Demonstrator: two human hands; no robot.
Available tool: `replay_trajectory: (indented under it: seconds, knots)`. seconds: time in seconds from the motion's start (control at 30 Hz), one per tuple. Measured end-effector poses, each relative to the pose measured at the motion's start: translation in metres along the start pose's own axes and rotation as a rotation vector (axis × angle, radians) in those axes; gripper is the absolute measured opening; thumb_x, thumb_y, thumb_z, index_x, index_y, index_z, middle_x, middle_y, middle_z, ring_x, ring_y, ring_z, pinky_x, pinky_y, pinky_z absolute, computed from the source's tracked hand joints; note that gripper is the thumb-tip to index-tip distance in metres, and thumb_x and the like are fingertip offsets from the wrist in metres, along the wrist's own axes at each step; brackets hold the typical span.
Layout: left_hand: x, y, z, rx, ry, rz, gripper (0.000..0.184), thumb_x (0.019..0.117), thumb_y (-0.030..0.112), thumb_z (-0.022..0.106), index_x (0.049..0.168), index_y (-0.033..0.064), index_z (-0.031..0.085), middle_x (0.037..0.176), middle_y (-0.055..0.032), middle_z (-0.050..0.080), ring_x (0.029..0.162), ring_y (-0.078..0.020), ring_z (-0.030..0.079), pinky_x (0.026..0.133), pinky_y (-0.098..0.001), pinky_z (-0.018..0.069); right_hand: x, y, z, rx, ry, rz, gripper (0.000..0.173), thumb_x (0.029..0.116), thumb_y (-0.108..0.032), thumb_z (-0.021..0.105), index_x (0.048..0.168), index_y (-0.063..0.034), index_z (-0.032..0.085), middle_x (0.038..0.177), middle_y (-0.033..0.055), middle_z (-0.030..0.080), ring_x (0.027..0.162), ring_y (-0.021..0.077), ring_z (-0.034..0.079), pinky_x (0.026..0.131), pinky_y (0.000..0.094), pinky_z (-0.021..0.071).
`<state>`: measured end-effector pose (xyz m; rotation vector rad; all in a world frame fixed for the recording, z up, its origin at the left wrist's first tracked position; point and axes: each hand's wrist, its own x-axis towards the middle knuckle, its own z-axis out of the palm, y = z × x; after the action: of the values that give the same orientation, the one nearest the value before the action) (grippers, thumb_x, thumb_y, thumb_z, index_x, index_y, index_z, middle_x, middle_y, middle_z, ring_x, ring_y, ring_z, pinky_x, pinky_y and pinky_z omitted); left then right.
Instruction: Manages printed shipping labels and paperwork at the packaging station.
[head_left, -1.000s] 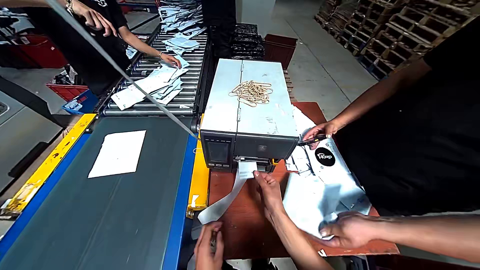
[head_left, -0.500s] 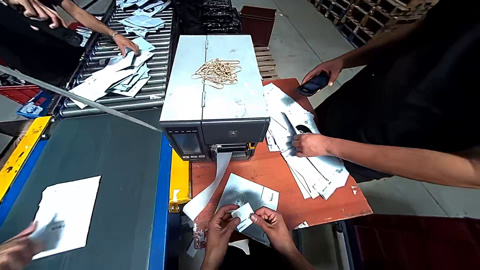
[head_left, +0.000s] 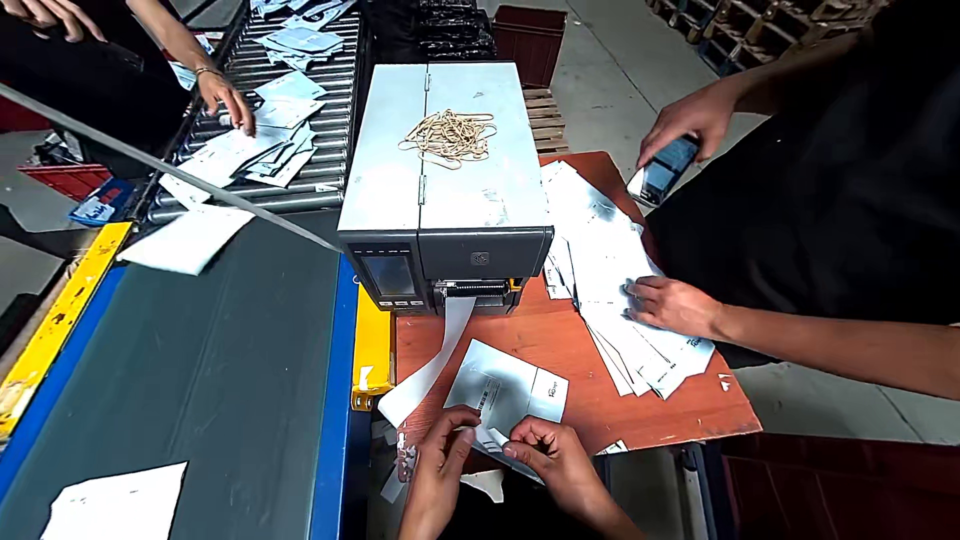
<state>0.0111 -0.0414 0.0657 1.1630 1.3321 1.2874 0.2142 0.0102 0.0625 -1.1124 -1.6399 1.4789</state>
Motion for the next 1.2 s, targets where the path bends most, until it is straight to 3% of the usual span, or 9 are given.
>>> replay_trajectory:
  seconds: [0.1, 0.13, 0.2, 0.23, 0.3, 0.47, 0.7, 0.83, 1.2]
  knots:
    - [0.002, 0.008, 0.005, 0.088, 0.028, -0.025, 0.058, 0.0973, 0.04, 0.065, 0.138, 0.0005, 0.054, 0.129, -0.0079, 0.066, 0.114, -0.0179, 0.067, 0.088, -0.0336, 0.0605, 0.004, -0.011, -0.003, -0.14, -0.052, -0.055, 0.026, 0.0921, -0.035, 0.076, 0.085, -0.0105, 0.071, 0.061, -0.0093, 0.052, 0.055, -0.002, 0.043, 0.054, 0.0181, 0.0364]
    - [0.005, 0.011, 0.004, 0.092, 0.026, -0.003, 0.061, 0.0949, 0.043, 0.068, 0.139, 0.0022, 0.056, 0.132, -0.0074, 0.065, 0.116, -0.0177, 0.066, 0.088, -0.0327, 0.0599, 0.004, -0.014, -0.003, -0.162, -0.062, -0.063, 0.026, 0.0924, -0.035, 0.075, 0.086, -0.0104, 0.071, 0.062, -0.0089, 0.052, 0.055, -0.0015, 0.043, 0.054, 0.0185, 0.0367]
    - [0.009, 0.016, -0.001, 0.043, 0.009, 0.071, 0.034, 0.0917, 0.031, 0.074, 0.116, 0.0078, 0.073, 0.125, -0.0059, 0.068, 0.116, -0.017, 0.065, 0.089, -0.0309, 0.0592, 0.003, -0.017, -0.003, -0.175, -0.073, -0.072, 0.026, 0.0928, -0.036, 0.075, 0.086, -0.0103, 0.071, 0.061, -0.0089, 0.052, 0.054, -0.0015, 0.043, 0.053, 0.0185, 0.0362]
    - [0.011, 0.018, -0.003, 0.031, -0.008, 0.101, 0.02, 0.0906, 0.025, 0.076, 0.103, 0.0096, 0.076, 0.117, -0.0046, 0.071, 0.112, -0.0155, 0.067, 0.088, -0.0295, 0.0599, 0.002, -0.018, -0.003, -0.173, -0.075, -0.076, 0.026, 0.0927, -0.035, 0.075, 0.086, -0.0101, 0.071, 0.061, -0.009, 0.052, 0.054, -0.0017, 0.043, 0.053, 0.0182, 0.036]
    - [0.014, 0.022, -0.007, 0.031, -0.043, 0.122, 0.012, 0.0888, 0.023, 0.079, 0.093, 0.0113, 0.076, 0.11, -0.0023, 0.073, 0.108, -0.0126, 0.068, 0.086, -0.0271, 0.0595, 0.001, -0.02, -0.003, -0.173, -0.078, -0.086, 0.027, 0.0926, -0.036, 0.075, 0.085, -0.0103, 0.07, 0.06, -0.0094, 0.05, 0.053, -0.002, 0.041, 0.052, 0.0179, 0.0342]
    - [0.014, 0.026, -0.01, 0.028, -0.066, 0.194, 0.009, 0.0874, 0.016, 0.079, 0.086, 0.0083, 0.075, 0.112, -0.0038, 0.071, 0.103, -0.0102, 0.068, 0.081, -0.023, 0.0605, 0.0, -0.027, -0.007, -0.077, -0.124, -0.039, 0.024, 0.0926, -0.032, 0.076, 0.085, -0.0102, 0.07, 0.059, -0.011, 0.049, 0.052, -0.0038, 0.041, 0.05, 0.016, 0.0333]
    - [0.011, 0.026, -0.005, -0.012, -0.045, 0.349, 0.023, 0.0921, 0.033, 0.074, 0.085, 0.0118, 0.074, 0.108, -0.0013, 0.07, 0.109, -0.011, 0.066, 0.09, -0.0232, 0.0587, 0.001, -0.041, -0.017, 0.221, -0.279, 0.031, 0.016, 0.0951, -0.024, 0.073, 0.086, -0.0119, 0.069, 0.066, -0.014, 0.053, 0.059, -0.0057, 0.046, 0.055, 0.0143, 0.0373]
    - [0.01, 0.027, -0.003, -0.021, -0.061, 0.373, 0.024, 0.0932, 0.035, 0.072, 0.085, 0.0124, 0.073, 0.106, 0.0002, 0.07, 0.107, -0.0096, 0.066, 0.091, -0.0227, 0.0576, 0.001, -0.047, -0.019, 0.259, -0.32, 0.072, 0.014, 0.0971, -0.023, 0.07, 0.088, -0.0129, 0.07, 0.073, -0.0141, 0.06, 0.066, -0.0058, 0.052, 0.061, 0.0144, 0.0428]
    - [0.011, 0.027, -0.003, -0.108, -0.106, 0.424, 0.031, 0.0972, 0.042, 0.065, 0.086, 0.0132, 0.069, 0.101, 0.0026, 0.068, 0.104, -0.0066, 0.064, 0.09, -0.0203, 0.0546, 0.001, -0.055, -0.018, 0.341, -0.371, 0.088, 0.015, 0.0989, -0.025, 0.068, 0.088, -0.0147, 0.07, 0.077, -0.0137, 0.061, 0.071, -0.0052, 0.055, 0.066, 0.015, 0.045]
